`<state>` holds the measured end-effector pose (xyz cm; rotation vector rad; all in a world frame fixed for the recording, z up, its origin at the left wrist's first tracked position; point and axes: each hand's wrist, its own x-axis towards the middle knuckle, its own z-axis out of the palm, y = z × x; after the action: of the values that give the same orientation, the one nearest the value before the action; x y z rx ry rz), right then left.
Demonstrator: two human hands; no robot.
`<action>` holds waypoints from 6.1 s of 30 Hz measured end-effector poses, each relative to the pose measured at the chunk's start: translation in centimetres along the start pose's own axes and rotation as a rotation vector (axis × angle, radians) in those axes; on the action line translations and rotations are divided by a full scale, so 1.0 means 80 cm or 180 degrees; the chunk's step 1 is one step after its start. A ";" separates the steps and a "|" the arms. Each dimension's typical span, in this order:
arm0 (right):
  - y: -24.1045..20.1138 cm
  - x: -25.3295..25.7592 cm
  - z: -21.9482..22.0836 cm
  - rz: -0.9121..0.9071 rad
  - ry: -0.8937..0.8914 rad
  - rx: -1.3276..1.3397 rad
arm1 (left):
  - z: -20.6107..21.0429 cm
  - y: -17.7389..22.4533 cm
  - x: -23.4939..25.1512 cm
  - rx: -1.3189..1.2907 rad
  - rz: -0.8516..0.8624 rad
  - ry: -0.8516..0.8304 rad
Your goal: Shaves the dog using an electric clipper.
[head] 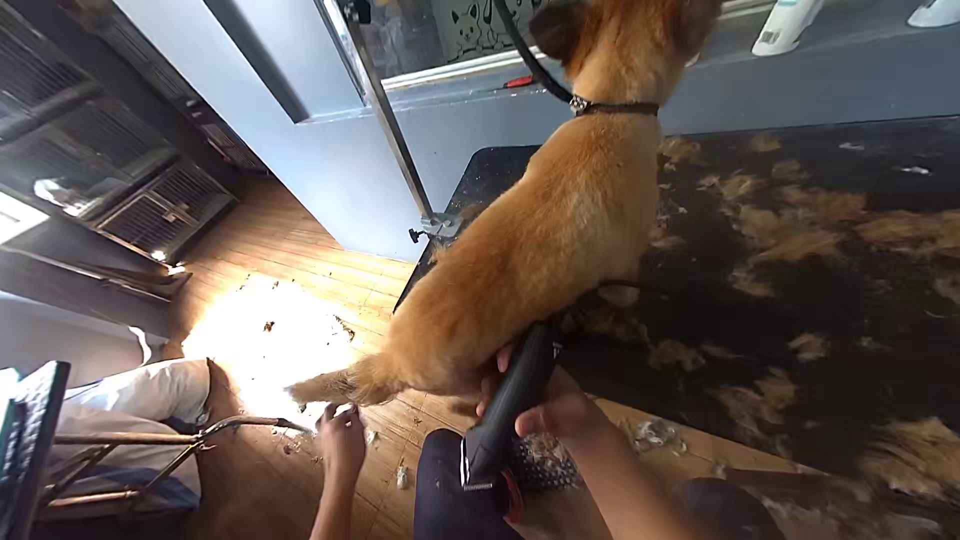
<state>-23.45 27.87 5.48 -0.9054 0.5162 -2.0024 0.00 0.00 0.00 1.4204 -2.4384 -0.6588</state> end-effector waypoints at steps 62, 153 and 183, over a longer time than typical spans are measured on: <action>-0.154 0.114 0.080 -0.0964 0.1636 -0.1361 | -0.128 0.273 0.023 -0.3168 0.0988 -0.3698; -0.080 0.044 0.052 -0.2749 0.1663 0.0219 | -0.130 0.293 -0.031 -0.3028 0.1689 -0.3998; -0.128 -0.095 0.023 -0.1385 0.0820 -0.1243 | -0.039 0.293 -0.052 -0.4441 0.2161 -0.3006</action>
<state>-24.73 39.80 10.13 -1.0667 0.9446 -2.4829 -14.39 12.72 14.38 -0.3353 -1.6926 -2.3981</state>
